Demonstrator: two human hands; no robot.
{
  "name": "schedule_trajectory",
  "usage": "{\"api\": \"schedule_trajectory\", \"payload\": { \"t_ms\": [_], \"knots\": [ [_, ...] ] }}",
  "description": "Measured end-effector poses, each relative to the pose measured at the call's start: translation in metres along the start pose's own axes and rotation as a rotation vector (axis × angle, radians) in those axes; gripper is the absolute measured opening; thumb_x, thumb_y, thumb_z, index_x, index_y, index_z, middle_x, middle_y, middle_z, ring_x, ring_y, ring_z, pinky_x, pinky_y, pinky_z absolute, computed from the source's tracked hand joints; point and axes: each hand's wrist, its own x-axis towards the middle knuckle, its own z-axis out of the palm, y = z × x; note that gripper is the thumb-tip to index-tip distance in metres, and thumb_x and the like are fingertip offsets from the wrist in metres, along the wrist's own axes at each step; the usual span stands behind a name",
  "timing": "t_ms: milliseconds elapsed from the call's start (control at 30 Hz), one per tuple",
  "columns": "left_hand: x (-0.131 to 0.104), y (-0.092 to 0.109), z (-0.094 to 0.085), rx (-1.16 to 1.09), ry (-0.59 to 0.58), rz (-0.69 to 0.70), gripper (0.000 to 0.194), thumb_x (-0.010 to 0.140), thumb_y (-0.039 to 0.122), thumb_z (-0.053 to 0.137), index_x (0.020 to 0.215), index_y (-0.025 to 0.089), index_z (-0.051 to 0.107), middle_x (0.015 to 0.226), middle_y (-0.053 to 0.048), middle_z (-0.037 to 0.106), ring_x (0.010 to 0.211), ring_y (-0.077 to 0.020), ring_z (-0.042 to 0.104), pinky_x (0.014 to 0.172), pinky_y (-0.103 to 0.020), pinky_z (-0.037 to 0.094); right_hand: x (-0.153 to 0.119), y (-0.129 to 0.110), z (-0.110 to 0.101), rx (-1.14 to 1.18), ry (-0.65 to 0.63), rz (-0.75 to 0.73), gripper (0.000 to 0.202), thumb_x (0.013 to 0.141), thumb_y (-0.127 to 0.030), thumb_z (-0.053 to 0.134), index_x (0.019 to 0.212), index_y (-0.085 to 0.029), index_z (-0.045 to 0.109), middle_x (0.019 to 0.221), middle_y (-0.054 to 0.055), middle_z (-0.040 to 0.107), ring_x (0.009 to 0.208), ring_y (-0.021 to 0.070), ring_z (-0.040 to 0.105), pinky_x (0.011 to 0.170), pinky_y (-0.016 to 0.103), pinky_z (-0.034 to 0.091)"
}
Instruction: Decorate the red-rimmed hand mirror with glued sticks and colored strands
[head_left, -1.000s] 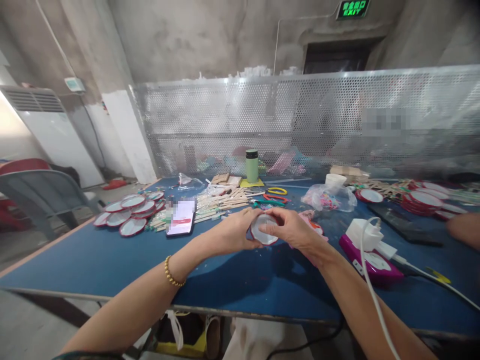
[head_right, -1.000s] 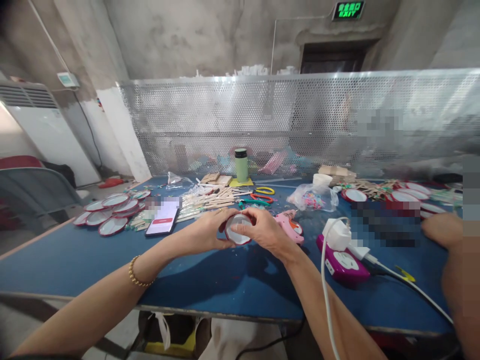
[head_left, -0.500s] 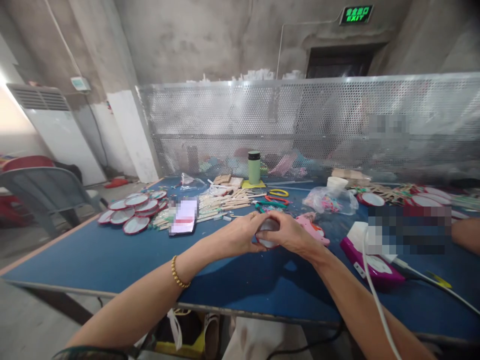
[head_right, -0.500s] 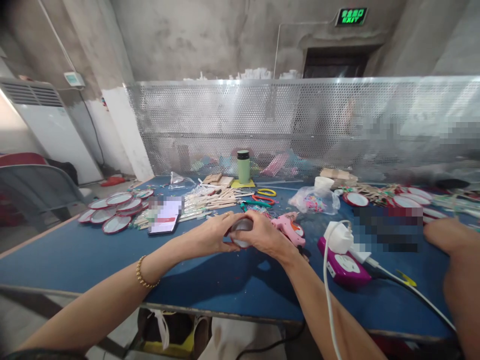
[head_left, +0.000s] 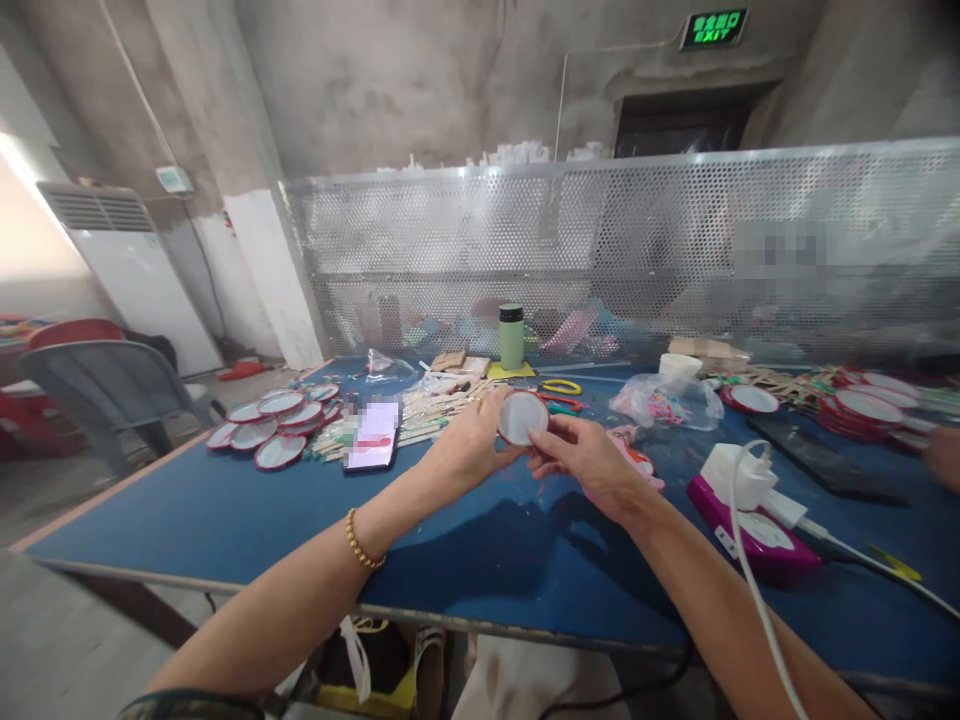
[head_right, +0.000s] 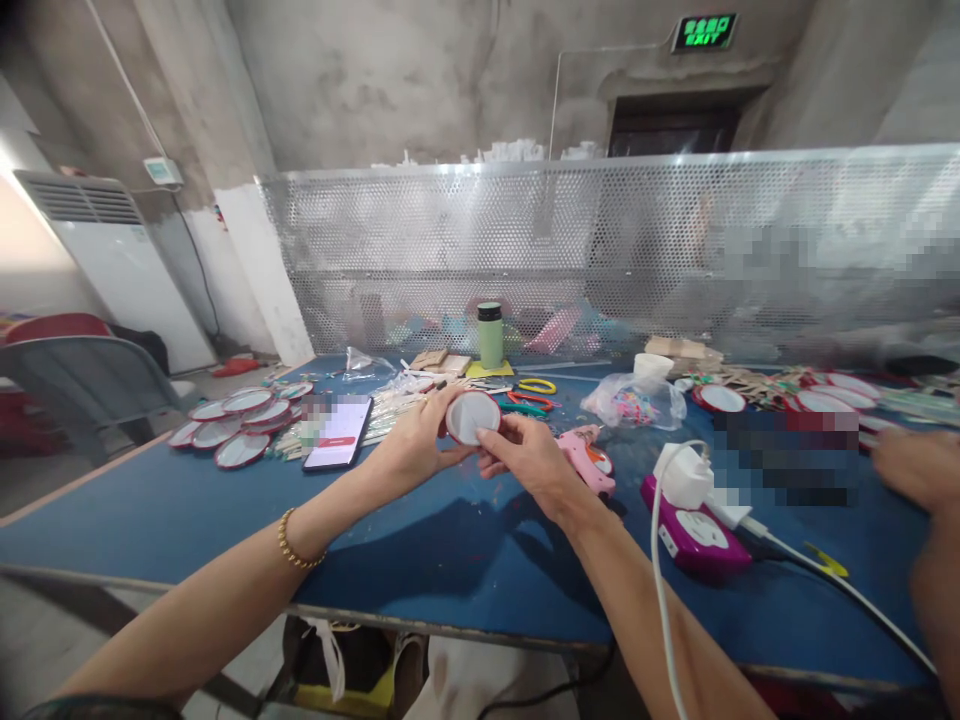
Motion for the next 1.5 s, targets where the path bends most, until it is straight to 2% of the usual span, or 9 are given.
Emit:
{"api": "schedule_trajectory", "payload": {
  "t_ms": [167,333,600,700,800,933,1167,1300,1500],
  "knots": [
    [0.001,-0.002,-0.002,0.022,0.087,-0.077,0.053,0.081,0.029,0.068,0.126,0.019,0.042,0.123,-0.014,0.059,0.113,-0.0261,0.059,0.092,-0.042,0.050,-0.001,0.000,0.007,0.246,-0.067,0.064,0.039,0.065,-0.048,0.082,0.084,-0.016,0.068,0.071,0.001,0.066,0.062,0.0114,0.063,0.057,0.024,0.055],
    [0.000,0.005,0.001,-0.075,-0.034,-0.122,0.056,0.078,0.028,0.070,0.126,0.019,0.044,0.118,-0.010,0.061,0.107,-0.0249,0.060,0.089,-0.041,0.050,0.000,0.009,0.010,0.225,-0.025,0.130,0.041,0.065,-0.051,0.082,0.076,-0.015,0.066,0.059,-0.001,0.063,0.047,0.0072,0.056,0.044,0.018,0.047],
    [0.006,0.005,-0.012,-0.257,-0.176,-0.198,0.048,0.078,0.020,0.066,0.122,0.017,0.051,0.110,-0.009,0.064,0.100,-0.0236,0.059,0.088,-0.041,0.049,0.001,0.014,0.012,0.225,-0.024,0.128,0.041,0.058,-0.047,0.087,0.070,-0.014,0.067,0.060,0.001,0.065,0.048,0.0077,0.057,0.044,0.018,0.046],
    [0.008,0.006,-0.016,-0.415,-0.182,-0.231,0.039,0.081,0.018,0.060,0.120,0.017,0.053,0.096,-0.006,0.066,0.083,-0.0180,0.062,0.076,-0.034,0.052,0.002,0.014,0.011,0.239,0.012,0.129,0.042,0.054,-0.044,0.089,0.073,-0.013,0.068,0.059,0.000,0.065,0.047,0.0073,0.056,0.043,0.019,0.045],
    [0.008,0.007,-0.012,-0.611,-0.165,-0.377,0.030,0.086,0.023,0.052,0.115,0.015,0.053,0.073,0.000,0.063,0.060,-0.0124,0.060,0.059,-0.026,0.051,0.003,0.015,0.010,0.246,0.018,0.123,0.043,0.053,-0.043,0.090,0.074,-0.013,0.068,0.058,0.000,0.064,0.047,0.0078,0.055,0.043,0.020,0.045],
    [0.006,0.010,-0.006,-0.737,-0.252,-0.530,0.015,0.088,0.027,0.046,0.078,0.017,0.051,0.050,0.004,0.053,0.038,-0.0095,0.053,0.038,-0.019,0.042,0.004,0.015,0.011,0.219,0.034,0.100,0.042,0.053,-0.043,0.089,0.074,-0.013,0.068,0.059,-0.001,0.063,0.047,0.0080,0.054,0.044,0.021,0.044],
    [0.008,0.017,-0.008,-0.880,-0.106,-0.704,0.015,0.083,0.019,0.047,0.068,0.017,0.046,0.049,0.003,0.058,0.029,-0.0068,0.047,0.029,-0.015,0.033,0.000,0.007,0.015,0.374,-0.051,0.079,0.032,0.057,-0.031,0.084,0.080,-0.016,0.068,0.072,0.002,0.068,0.064,0.0126,0.061,0.063,0.028,0.051],
    [0.009,0.018,-0.010,-0.909,-0.095,-0.735,0.015,0.083,0.019,0.049,0.069,0.017,0.045,0.048,0.004,0.057,0.027,-0.0060,0.045,0.027,-0.014,0.030,-0.003,0.004,0.016,0.374,-0.098,0.074,0.025,0.055,-0.016,0.071,0.079,-0.017,0.067,0.078,0.003,0.070,0.073,0.0156,0.062,0.072,0.031,0.051],
    [0.008,0.020,-0.009,-0.891,-0.119,-0.723,0.015,0.083,0.018,0.047,0.068,0.018,0.045,0.049,0.004,0.057,0.027,-0.0065,0.045,0.026,-0.015,0.030,-0.003,0.002,0.019,0.330,-0.109,0.074,0.029,0.051,-0.013,0.058,0.079,-0.020,0.065,0.081,0.002,0.070,0.078,0.0179,0.062,0.074,0.031,0.050]
  ]
}}
